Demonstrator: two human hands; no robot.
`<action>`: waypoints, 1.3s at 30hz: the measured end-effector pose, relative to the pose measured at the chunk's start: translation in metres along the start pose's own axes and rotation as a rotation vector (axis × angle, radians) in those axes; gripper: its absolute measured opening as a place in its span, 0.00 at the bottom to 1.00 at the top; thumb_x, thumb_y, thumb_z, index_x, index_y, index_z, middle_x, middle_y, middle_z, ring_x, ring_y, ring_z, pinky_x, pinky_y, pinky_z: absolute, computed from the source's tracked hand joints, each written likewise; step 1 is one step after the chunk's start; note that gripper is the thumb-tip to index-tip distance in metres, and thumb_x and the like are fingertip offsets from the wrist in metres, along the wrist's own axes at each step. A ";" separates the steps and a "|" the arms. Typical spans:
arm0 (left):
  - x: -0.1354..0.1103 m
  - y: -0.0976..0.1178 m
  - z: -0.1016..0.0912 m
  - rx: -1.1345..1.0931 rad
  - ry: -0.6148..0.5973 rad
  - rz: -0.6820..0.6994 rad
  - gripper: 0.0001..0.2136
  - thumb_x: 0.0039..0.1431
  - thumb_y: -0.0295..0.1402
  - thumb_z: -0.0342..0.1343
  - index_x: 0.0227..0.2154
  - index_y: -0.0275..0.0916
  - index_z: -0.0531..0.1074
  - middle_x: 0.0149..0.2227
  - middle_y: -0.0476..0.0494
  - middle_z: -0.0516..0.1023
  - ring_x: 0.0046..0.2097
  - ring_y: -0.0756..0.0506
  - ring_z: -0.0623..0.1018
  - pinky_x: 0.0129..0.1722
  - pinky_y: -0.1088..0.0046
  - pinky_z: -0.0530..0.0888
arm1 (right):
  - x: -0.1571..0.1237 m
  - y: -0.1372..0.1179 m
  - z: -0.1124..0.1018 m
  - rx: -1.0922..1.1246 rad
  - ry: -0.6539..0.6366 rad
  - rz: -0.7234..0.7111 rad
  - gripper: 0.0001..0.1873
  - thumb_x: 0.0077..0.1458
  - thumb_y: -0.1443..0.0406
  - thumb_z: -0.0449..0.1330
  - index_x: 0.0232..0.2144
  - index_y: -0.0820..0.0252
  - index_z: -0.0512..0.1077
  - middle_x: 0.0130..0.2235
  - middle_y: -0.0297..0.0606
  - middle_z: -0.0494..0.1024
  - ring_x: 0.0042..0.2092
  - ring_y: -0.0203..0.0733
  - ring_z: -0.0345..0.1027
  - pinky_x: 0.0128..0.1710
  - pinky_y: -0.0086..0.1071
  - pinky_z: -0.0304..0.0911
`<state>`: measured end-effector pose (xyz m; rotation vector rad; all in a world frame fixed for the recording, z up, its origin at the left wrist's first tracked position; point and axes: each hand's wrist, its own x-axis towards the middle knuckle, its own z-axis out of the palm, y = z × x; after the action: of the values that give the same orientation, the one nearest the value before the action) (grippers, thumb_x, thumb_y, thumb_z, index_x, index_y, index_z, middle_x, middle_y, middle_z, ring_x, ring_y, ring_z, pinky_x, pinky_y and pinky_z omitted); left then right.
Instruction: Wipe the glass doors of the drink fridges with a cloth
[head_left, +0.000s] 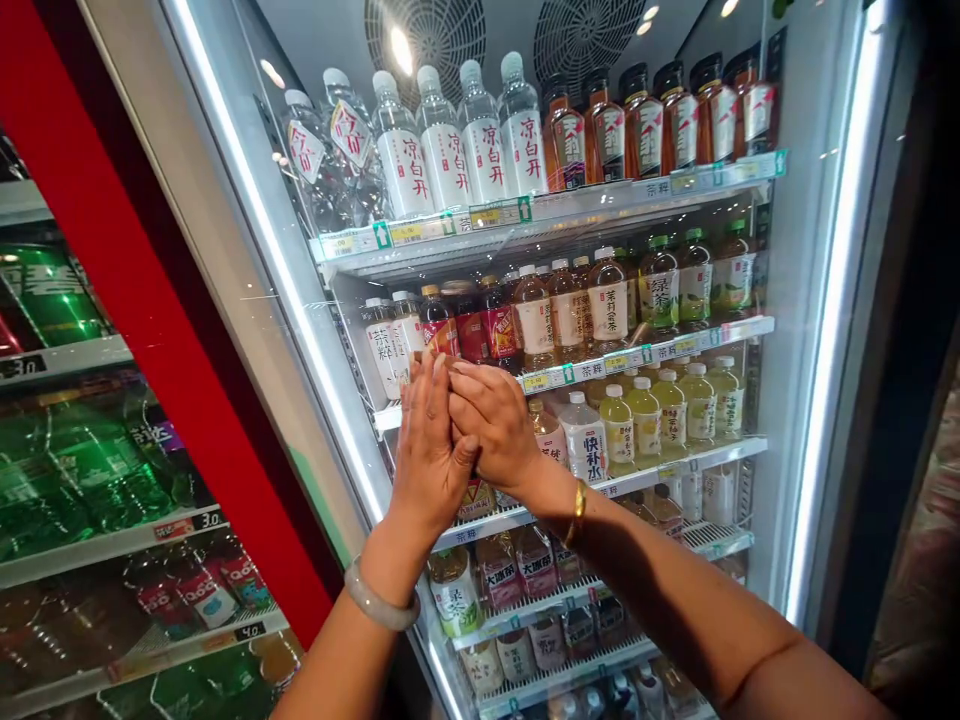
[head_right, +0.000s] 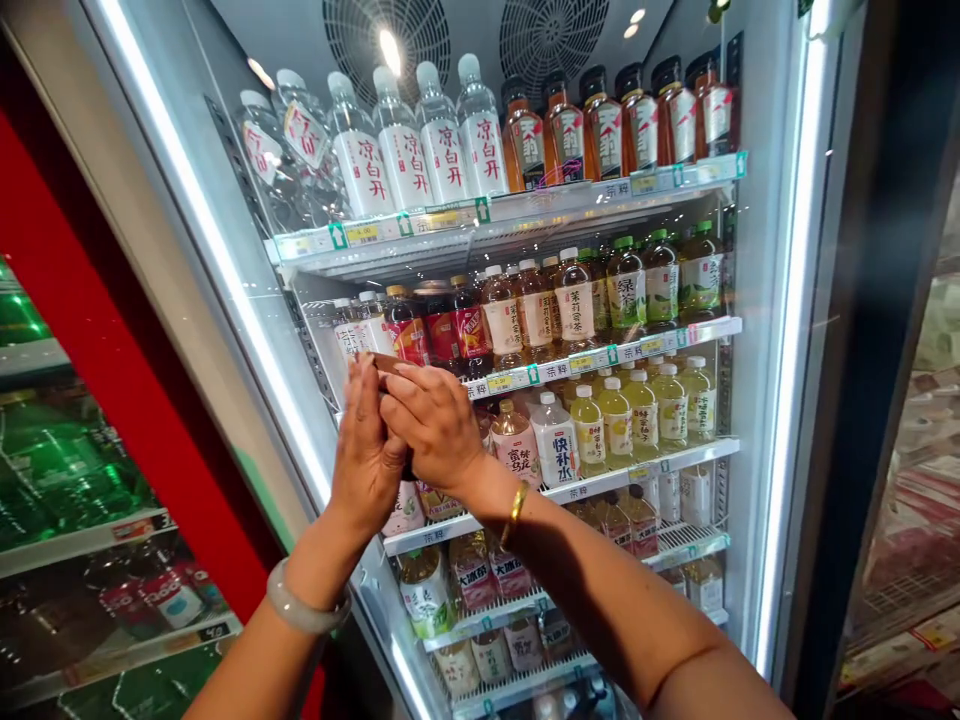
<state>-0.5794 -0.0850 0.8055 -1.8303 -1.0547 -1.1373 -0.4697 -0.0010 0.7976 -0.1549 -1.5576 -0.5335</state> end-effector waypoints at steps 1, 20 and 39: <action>-0.005 -0.001 0.004 -0.004 -0.029 -0.006 0.36 0.72 0.56 0.38 0.76 0.48 0.35 0.78 0.41 0.44 0.77 0.41 0.47 0.76 0.51 0.45 | -0.004 0.002 -0.003 0.022 0.061 0.020 0.16 0.68 0.63 0.54 0.55 0.49 0.72 0.57 0.34 0.78 0.64 0.41 0.65 0.67 0.42 0.62; -0.059 0.004 0.012 0.188 0.195 -0.072 0.36 0.59 0.46 0.68 0.68 0.47 0.63 0.72 0.31 0.58 0.73 0.30 0.61 0.71 0.41 0.58 | -0.053 -0.014 -0.025 0.229 0.052 0.380 0.16 0.66 0.70 0.52 0.51 0.54 0.73 0.59 0.38 0.78 0.71 0.40 0.60 0.74 0.46 0.52; -0.077 0.030 0.031 0.271 0.240 -0.223 0.27 0.48 0.26 0.74 0.51 0.42 0.74 0.61 0.33 0.71 0.63 0.34 0.72 0.68 0.44 0.65 | -0.106 0.024 -0.057 -0.012 -0.135 0.166 0.22 0.62 0.71 0.54 0.57 0.57 0.71 0.66 0.40 0.72 0.74 0.43 0.53 0.76 0.49 0.49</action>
<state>-0.5630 -0.0903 0.7187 -1.3550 -1.2247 -1.2401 -0.4005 0.0200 0.6986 -0.3323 -1.6554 -0.4076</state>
